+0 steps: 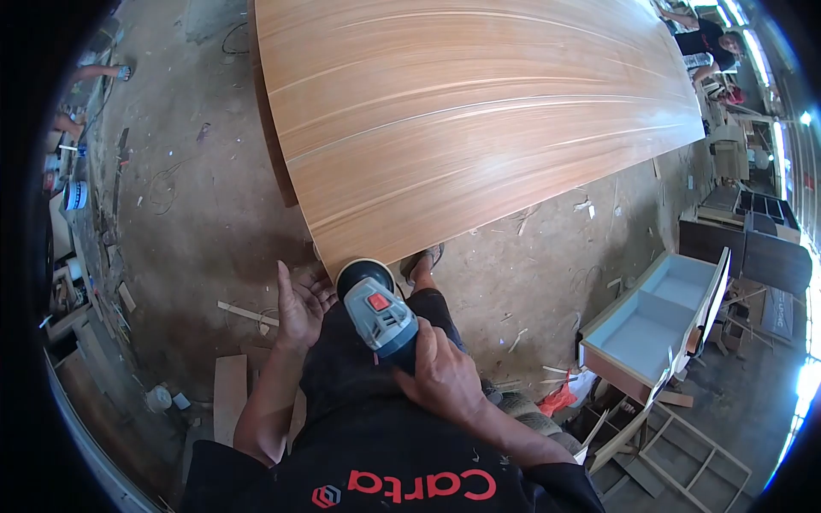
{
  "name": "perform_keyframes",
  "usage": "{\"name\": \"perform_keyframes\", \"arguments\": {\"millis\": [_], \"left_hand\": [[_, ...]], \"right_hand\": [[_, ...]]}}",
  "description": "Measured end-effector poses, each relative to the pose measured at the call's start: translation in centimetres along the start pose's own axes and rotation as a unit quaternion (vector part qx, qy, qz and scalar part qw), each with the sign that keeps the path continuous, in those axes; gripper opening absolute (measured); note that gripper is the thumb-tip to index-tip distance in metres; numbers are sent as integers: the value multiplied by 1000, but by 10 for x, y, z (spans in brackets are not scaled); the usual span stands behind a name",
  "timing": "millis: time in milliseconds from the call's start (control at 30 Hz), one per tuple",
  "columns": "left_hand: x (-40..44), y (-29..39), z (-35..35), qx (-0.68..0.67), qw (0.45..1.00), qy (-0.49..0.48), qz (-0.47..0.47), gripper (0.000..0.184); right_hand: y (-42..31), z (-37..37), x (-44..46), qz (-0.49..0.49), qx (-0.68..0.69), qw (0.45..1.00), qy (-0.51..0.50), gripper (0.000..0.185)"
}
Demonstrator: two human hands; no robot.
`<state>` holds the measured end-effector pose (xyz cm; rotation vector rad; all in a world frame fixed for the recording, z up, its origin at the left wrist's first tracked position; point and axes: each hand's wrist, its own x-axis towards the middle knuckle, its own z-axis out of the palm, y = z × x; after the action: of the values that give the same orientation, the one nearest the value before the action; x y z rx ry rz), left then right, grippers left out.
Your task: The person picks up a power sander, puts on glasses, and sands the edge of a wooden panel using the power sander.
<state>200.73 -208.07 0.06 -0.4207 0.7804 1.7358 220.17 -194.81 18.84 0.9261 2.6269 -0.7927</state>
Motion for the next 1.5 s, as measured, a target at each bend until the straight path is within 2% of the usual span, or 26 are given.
{"name": "perform_keyframes", "arguments": {"millis": [267,433,800,933,1100,1267,1500], "left_hand": [[-6,7,17,24,998,51,-1,88],[-7,8,11,8,999,42,-12,87],[-12,4,14,28,996,89,16,82],[-15,2,15,46,989,139,30,81],[-21,3,26,63,985,156,44,82],[-22,-2,25,71,977,192,67,81],[-19,-10,42,55,958,265,98,77]], "right_hand": [[27,-8,-10,85,13,996,34,67],[50,-17,-11,134,19,990,49,65],[95,-40,-8,138,12,987,82,64],[112,-48,-6,144,21,987,74,63],[130,-64,-1,184,15,982,48,61],[155,-74,1,144,14,984,100,59],[187,-88,5,155,15,982,104,57]]}}
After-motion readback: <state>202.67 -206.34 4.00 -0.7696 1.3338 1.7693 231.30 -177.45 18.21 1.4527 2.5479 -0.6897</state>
